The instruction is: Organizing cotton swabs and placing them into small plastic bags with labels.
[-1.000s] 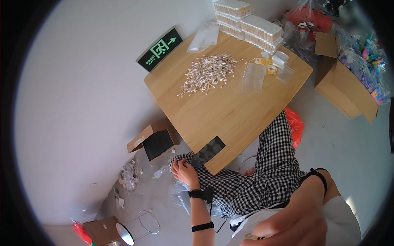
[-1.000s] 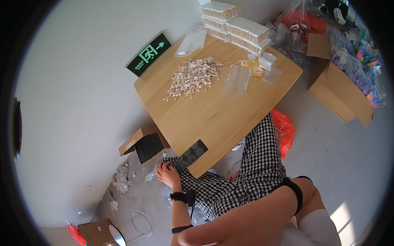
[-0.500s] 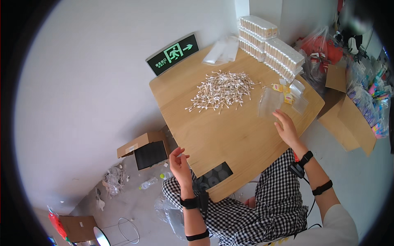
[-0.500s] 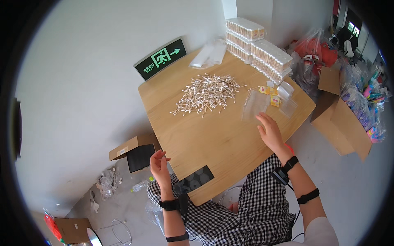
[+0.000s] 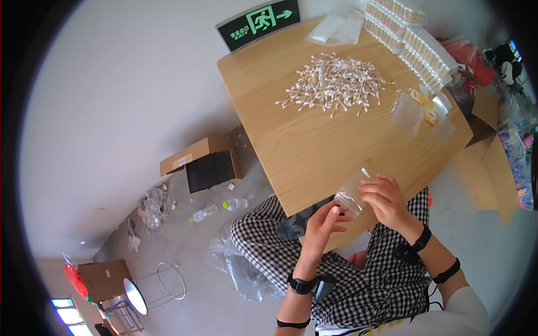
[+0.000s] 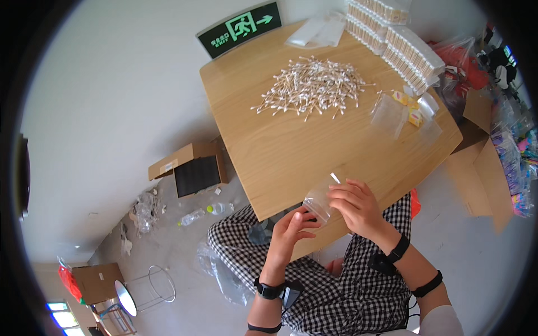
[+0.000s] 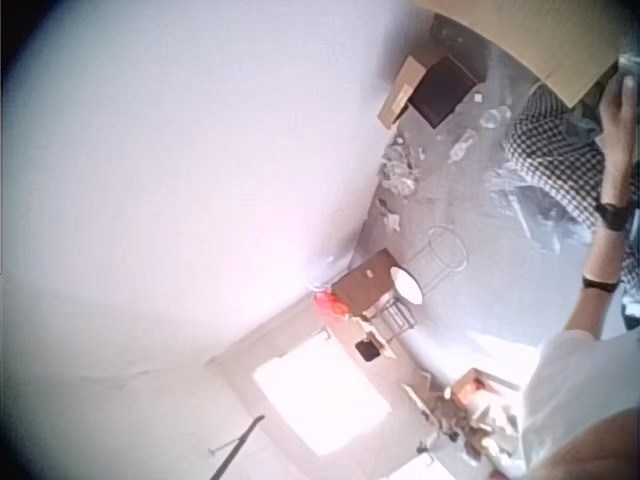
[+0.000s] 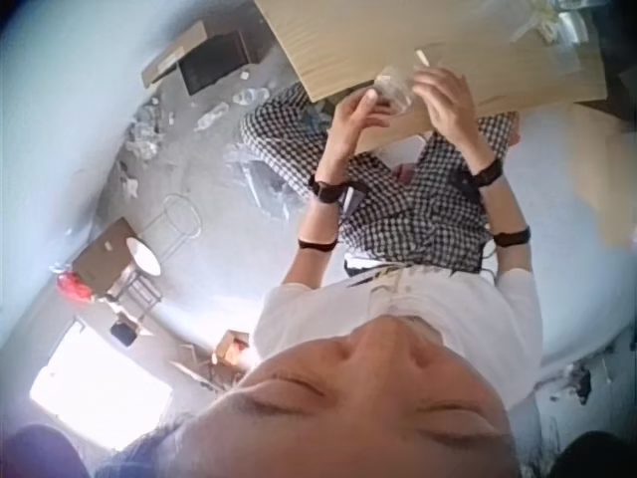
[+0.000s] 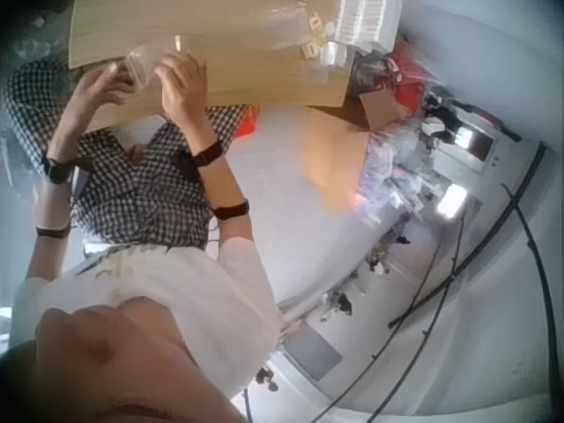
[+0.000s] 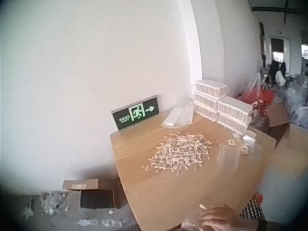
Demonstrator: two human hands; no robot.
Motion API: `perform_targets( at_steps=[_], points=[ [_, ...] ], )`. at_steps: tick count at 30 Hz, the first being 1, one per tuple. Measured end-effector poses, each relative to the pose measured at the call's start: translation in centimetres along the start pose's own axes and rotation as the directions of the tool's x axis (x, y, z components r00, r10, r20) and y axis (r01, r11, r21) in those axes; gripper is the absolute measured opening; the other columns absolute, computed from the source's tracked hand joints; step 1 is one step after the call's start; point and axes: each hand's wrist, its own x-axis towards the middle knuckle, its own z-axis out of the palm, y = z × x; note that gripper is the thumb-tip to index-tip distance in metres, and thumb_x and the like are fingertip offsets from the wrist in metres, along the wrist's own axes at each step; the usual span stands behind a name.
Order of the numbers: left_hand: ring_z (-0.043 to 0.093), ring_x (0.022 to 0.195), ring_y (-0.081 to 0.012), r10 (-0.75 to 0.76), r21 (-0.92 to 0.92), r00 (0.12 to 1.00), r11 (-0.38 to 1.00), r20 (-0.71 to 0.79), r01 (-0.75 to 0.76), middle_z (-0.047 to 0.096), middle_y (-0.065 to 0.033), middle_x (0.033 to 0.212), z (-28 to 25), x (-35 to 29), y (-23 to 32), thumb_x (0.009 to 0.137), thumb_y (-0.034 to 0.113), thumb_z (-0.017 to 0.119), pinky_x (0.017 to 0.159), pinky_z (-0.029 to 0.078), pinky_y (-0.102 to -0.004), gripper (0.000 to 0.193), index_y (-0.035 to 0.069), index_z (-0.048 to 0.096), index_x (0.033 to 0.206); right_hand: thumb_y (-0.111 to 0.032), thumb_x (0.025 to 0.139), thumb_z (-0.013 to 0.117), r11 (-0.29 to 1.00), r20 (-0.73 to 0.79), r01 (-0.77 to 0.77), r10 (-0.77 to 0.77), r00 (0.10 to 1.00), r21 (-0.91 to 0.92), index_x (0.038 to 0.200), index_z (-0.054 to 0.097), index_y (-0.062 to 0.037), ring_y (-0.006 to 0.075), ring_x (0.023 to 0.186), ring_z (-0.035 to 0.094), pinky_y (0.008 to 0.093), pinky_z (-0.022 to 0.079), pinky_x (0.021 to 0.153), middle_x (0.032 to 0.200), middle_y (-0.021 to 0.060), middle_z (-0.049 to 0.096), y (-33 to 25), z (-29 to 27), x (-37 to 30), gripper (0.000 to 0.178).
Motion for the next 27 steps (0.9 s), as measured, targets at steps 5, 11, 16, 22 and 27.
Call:
perform_targets(
  at_steps=[5,11,16,22,27],
  points=[
    [0.067,0.093,-0.0169,-0.11,-0.171,0.992,0.978,0.055,0.118,0.069,-0.0126,0.106,-1.1,-3.2,-2.8,0.096,0.016,0.062,0.074,0.057,-0.0279,0.026,-0.004,0.065,0.113,-0.003,0.081,0.064,0.996,0.054,0.094,-0.094,0.994,0.011,0.087,0.066,-0.0074,0.0186,0.111,0.061,0.043,0.043,0.101,0.108,0.0034,0.066,-4.1,-0.2,-2.3,0.007],
    [0.069,0.084,-0.0144,-0.03,-0.232,0.999,0.973,-0.03,0.022,0.071,-0.0086,0.092,0.3,-7.5,-3.5,0.096,0.008,0.06,0.069,0.058,-0.0264,0.02,-0.006,0.067,0.109,-0.003,0.079,0.067,0.991,0.107,0.131,-0.131,0.986,0.006,0.093,0.066,-0.0064,0.0222,0.105,0.062,0.0431,0.044,0.099,0.109,0.0048,0.065,-6.1,-0.7,-4.0,0.015],
    [0.068,0.079,-0.0102,0.013,0.309,0.974,0.949,-0.227,0.06,0.071,-0.0061,0.086,0.3,-10.1,-3.4,0.093,0.011,0.066,0.06,0.052,-0.0199,0.016,-0.003,0.07,0.1,0.002,0.08,0.067,0.874,0.314,-0.308,0.192,0.93,0.376,0.107,0.062,-0.0055,0.0268,0.092,0.062,0.0385,0.051,0.083,0.109,0.0093,0.06,-9.9,-2.4,-4.2,0.029],
    [0.064,0.069,-0.0062,0.021,0.182,0.976,0.983,-0.217,0.019,0.071,-0.0038,0.081,1.8,-12.1,-3.5,0.092,0.011,0.067,0.052,0.045,-0.0171,0.014,-0.002,0.071,0.097,-0.002,0.081,0.074,0.707,0.4,-0.455,0.26,0.879,0.541,0.11,0.063,-0.004,0.0182,0.082,0.063,0.0246,0.051,0.063,0.093,0.0074,0.062,-12.2,-2.3,-5.8,0.031],
    [0.062,0.066,-0.0046,0.127,0.189,0.964,0.978,-0.234,-0.083,0.068,-0.0014,0.074,2.2,-12.8,-3.6,0.092,0.011,0.068,0.052,0.041,-0.0164,0.012,-0.001,0.071,0.091,-0.005,0.083,0.074,0.586,0.418,-0.518,0.31,0.854,0.624,0.107,0.066,-0.0037,0.0127,0.077,0.063,0.0239,0.05,0.063,0.091,0.0057,0.063,-12.0,-2.3,-6.3,0.025]
  ],
)
